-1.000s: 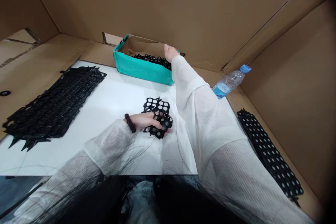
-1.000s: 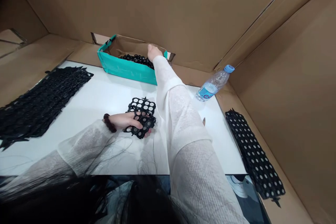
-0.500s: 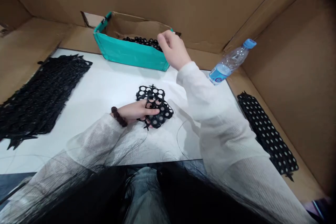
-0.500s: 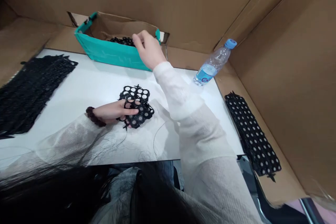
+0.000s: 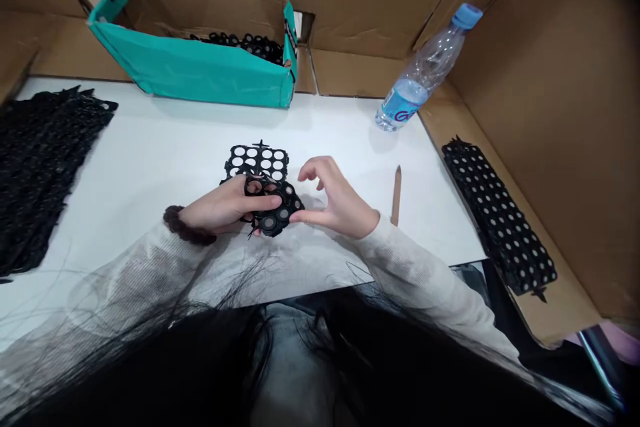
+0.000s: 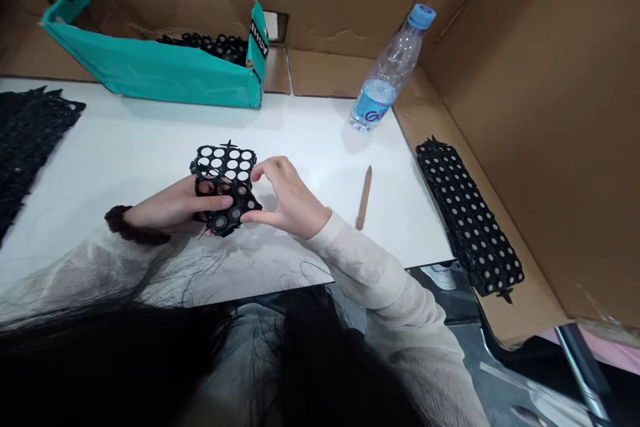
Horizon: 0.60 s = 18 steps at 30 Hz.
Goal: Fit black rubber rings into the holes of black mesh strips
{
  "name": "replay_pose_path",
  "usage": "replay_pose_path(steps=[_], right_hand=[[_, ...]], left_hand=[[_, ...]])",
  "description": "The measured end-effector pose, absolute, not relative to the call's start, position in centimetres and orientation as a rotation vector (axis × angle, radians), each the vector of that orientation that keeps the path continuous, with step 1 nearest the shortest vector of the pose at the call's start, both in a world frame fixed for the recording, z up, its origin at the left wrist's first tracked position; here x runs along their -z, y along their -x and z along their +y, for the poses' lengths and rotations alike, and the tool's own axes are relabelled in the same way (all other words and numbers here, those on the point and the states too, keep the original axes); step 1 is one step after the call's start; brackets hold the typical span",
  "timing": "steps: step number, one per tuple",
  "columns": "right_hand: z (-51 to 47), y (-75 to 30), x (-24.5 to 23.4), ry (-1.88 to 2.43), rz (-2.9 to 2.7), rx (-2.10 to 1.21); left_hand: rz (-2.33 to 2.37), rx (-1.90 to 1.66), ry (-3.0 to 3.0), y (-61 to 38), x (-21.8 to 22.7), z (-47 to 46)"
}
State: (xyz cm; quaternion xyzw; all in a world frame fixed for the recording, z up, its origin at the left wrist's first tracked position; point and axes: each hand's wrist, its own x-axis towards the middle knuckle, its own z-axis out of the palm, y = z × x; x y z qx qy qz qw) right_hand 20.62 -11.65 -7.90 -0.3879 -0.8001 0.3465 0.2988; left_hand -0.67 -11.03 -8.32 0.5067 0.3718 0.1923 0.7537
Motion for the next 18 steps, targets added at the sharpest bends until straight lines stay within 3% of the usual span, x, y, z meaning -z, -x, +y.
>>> replay_pose_path(steps=[2, 10, 18], right_hand=[[-12.1, -20.3, 7.2, 1.047, -2.126, -0.890], [-11.9, -18.9, 8.6, 1.116, -1.806, -1.399], [-12.3, -18.8, 10.1, 1.162, -1.550, -1.456]], left_hand=[[0.840, -0.426, -1.135, 0.6, 8.1, -11.1], [0.848, -0.287, -1.404, 0.9, 7.8, -11.0], [0.827, -0.244, -1.380, 1.2, 8.0, -10.3]])
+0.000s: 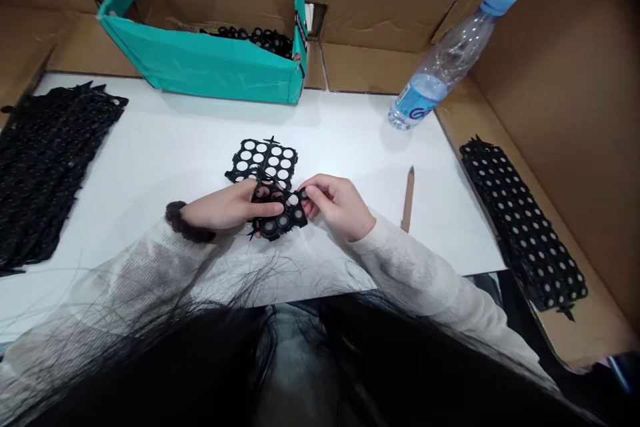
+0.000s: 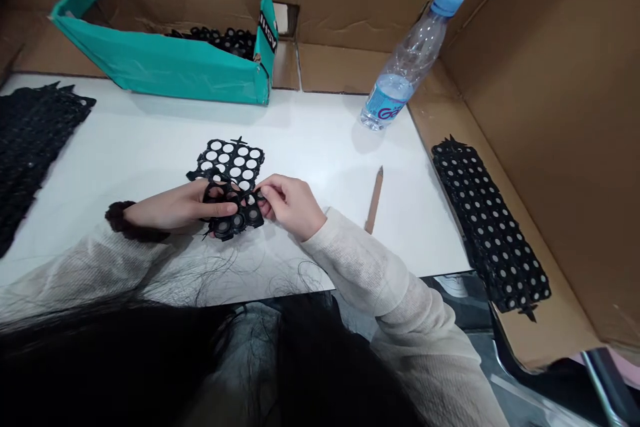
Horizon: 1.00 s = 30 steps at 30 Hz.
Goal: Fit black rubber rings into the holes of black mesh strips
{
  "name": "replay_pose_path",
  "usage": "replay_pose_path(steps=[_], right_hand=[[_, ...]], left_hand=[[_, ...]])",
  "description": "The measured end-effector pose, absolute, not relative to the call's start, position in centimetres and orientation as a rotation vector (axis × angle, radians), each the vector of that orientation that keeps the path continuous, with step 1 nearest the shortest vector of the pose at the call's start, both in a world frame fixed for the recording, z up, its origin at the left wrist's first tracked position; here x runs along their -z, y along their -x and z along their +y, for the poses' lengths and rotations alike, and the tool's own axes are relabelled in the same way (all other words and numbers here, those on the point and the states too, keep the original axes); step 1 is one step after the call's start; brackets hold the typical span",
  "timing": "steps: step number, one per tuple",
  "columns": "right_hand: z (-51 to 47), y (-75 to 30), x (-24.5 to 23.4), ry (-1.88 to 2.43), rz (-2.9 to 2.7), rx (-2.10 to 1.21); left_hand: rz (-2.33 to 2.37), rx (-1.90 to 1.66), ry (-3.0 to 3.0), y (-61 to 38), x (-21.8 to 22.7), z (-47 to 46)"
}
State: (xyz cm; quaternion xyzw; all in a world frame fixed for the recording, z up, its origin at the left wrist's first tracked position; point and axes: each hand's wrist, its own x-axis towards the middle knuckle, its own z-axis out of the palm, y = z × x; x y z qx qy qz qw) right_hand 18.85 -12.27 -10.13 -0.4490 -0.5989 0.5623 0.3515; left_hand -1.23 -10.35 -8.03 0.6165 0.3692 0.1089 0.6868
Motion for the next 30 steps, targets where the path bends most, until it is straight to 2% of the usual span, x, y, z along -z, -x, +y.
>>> replay_pose_path(steps=[7, 16, 21, 26, 30], right_hand=[[-10.9, -19.4, 10.5, 1.279, -1.276, -1.107], [-12.5, -18.0, 10.2, 1.234, -1.627, -0.828], [-12.2, -17.4, 11.2, 1.206, -1.555, -1.168], [-12.4, -17.4, 10.9, 1.161, -1.517, -1.294], [-12.1, -17.5, 10.5, 1.183, -1.378, -1.545]], left_hand=[[0.901, -0.319, -1.203, 1.5, 8.2, -10.7], [0.982, -0.554, -1.141, 0.9, 8.6, -10.6], [1.025, -0.594, -1.214, 0.6, 8.8, -10.8], [1.072, -0.615, -1.288, 0.7, 9.1, -10.7], [1.052, -0.572, -1.384, 0.7, 9.1, -10.6]])
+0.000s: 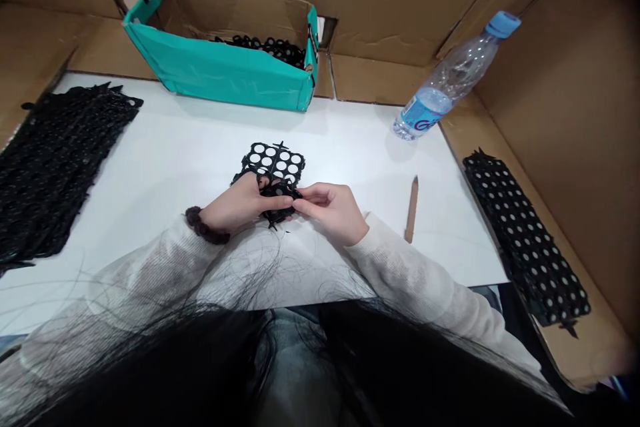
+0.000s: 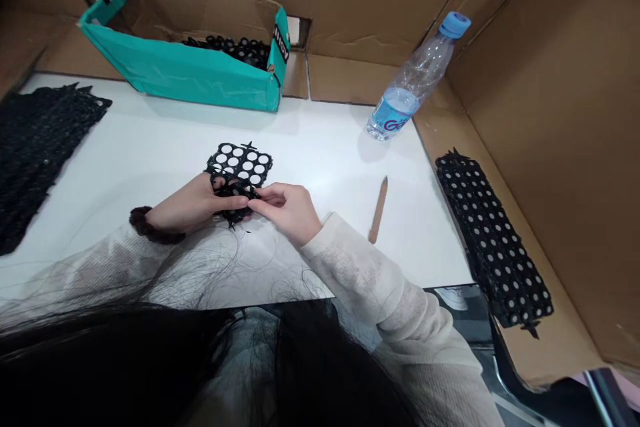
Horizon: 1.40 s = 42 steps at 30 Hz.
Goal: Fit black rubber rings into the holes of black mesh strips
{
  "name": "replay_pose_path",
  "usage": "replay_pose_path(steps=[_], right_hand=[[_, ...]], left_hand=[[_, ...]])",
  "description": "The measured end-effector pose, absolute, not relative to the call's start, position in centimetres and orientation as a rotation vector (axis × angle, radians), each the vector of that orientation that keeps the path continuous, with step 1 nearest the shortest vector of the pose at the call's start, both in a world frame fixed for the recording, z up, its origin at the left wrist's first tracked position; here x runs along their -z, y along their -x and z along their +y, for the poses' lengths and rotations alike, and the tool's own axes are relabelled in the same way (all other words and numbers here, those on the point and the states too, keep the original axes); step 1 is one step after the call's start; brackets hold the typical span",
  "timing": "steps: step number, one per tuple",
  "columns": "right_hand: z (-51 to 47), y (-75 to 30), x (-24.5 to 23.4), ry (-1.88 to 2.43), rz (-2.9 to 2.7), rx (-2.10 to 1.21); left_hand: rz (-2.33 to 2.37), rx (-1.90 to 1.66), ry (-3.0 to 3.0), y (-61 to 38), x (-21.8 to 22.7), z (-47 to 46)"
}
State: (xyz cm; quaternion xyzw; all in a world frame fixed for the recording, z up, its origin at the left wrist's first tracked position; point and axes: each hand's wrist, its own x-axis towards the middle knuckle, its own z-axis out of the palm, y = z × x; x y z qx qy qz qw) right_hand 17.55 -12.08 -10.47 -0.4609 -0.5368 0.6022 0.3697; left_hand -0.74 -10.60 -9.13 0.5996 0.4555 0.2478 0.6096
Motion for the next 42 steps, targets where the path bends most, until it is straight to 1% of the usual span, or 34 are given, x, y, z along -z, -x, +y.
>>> replay_pose_path(steps=[3, 5, 7, 11, 14, 17, 20, 24, 30, 34, 39, 42], right_hand=[[-11.5, -17.7, 10.6, 1.167, -1.307, -1.683], [-10.9, -17.9, 10.8, 1.184, -1.251, -1.667], [-10.2, -18.5, 11.0, 1.239, -1.141, -1.519], [-9.0, -20.0, 10.9, 1.301, -0.941, -1.124], [-9.6, -19.8, 10.5, 1.246, -1.117, -0.995], [-11.2, -18.3, 10.0, 1.176, -1.445, -0.894], [-12.2, -17.0, 9.9, 1.126, -1.730, -0.789], [-11.6, -16.5, 10.4, 1.096, -1.885, -0.736], [-11.1, -16.7, 11.3, 1.104, -1.838, -0.897], [-10.9, -16.7, 11.6, 1.076, -1.721, -1.201], [-10.2, -16.8, 11.5, 1.063, -1.444, -1.639], [-10.2, -16.6, 11.3, 1.078, -1.228, -1.604]], left_hand=[[1.038, -0.542, -1.422, 0.7, 9.2, -10.5], [1.041, -0.547, -1.413, 0.7, 9.2, -10.5], [1.036, -0.517, -1.401, 0.8, 9.3, -10.5], [1.061, -0.427, -1.435, 1.1, 9.0, -10.5], [1.040, -0.457, -1.445, 1.2, 8.6, -10.4], [0.972, -0.483, -1.389, 1.2, 8.5, -10.4], [1.017, -0.464, -1.319, 1.1, 8.8, -10.4], [1.073, -0.393, -1.386, 1.0, 9.1, -10.5], [1.063, -0.512, -1.347, 0.6, 8.5, -10.7], [1.036, -0.514, -1.365, 0.9, 8.5, -10.7], [0.948, -0.464, -1.394, 1.3, 8.7, -10.4], [0.968, -0.530, -1.288, 1.0, 8.5, -10.4]])
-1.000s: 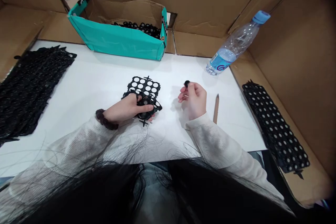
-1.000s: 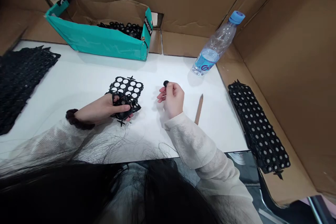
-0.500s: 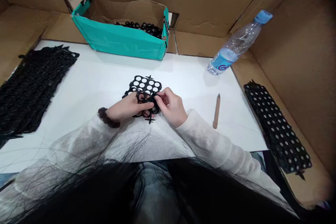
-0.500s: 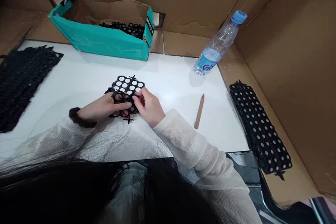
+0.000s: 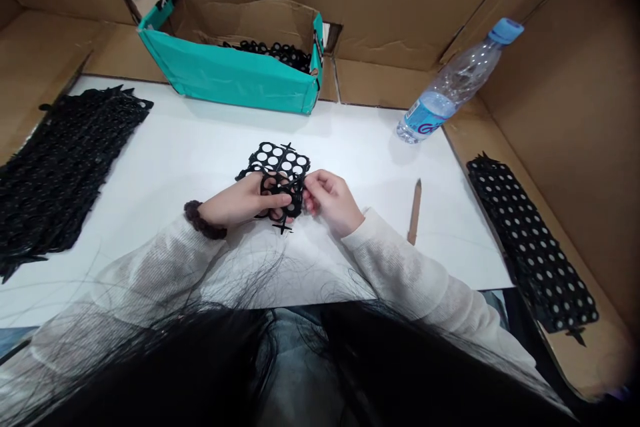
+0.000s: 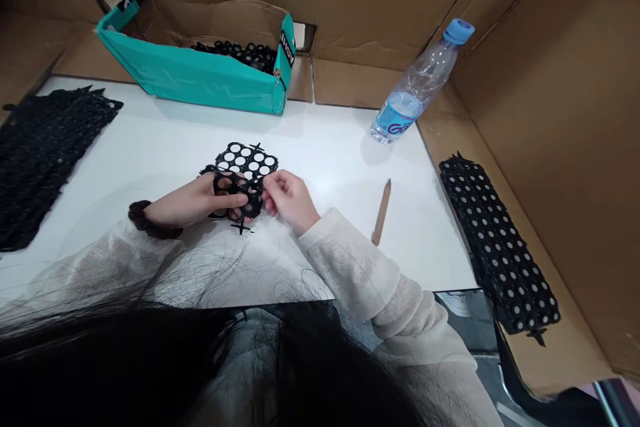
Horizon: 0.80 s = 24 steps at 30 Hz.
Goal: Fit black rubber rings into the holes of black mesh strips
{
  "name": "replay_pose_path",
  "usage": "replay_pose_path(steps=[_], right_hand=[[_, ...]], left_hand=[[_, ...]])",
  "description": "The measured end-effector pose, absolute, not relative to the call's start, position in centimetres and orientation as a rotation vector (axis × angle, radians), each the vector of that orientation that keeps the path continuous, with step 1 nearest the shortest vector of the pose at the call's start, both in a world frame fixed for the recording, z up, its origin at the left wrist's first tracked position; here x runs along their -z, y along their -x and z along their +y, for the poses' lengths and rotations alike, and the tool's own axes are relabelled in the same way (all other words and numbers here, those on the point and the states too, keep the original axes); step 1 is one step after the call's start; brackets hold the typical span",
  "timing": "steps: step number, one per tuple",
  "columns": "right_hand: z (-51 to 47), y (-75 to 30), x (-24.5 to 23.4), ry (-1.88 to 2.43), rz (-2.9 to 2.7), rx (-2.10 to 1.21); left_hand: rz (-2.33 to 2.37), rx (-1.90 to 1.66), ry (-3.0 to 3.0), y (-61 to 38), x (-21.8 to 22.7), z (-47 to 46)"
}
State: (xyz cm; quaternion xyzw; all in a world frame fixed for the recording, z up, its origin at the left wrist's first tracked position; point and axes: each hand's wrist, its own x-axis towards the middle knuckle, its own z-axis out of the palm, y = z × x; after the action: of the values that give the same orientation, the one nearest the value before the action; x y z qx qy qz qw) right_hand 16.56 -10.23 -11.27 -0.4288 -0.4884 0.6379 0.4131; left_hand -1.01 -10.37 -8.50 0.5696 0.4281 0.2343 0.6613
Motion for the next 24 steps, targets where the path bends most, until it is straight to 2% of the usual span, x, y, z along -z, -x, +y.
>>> replay_pose_path(steps=[5, 9, 16, 18, 24], right_hand=[[-9.8, -16.7, 11.2, 1.107, -1.059, -1.453], [-8.5, -18.4, 11.4, 1.155, -0.864, -1.205], [-10.6, -17.8, 11.0, 1.177, -1.589, -0.786], [-11.2, -17.2, 11.0, 1.166, -1.678, -0.834], [-11.0, -16.8, 11.4, 1.134, -1.503, -1.381]], left_hand=[[1.009, -0.588, -1.164, 0.8, 8.4, -10.3], [1.040, -0.559, -1.152, 1.2, 9.0, -10.2], [1.139, -0.680, -1.109, 0.9, 8.8, -10.4], [1.119, -0.701, -1.092, 0.7, 8.6, -10.5], [1.084, -0.697, -1.194, 0.8, 8.9, -10.4]])
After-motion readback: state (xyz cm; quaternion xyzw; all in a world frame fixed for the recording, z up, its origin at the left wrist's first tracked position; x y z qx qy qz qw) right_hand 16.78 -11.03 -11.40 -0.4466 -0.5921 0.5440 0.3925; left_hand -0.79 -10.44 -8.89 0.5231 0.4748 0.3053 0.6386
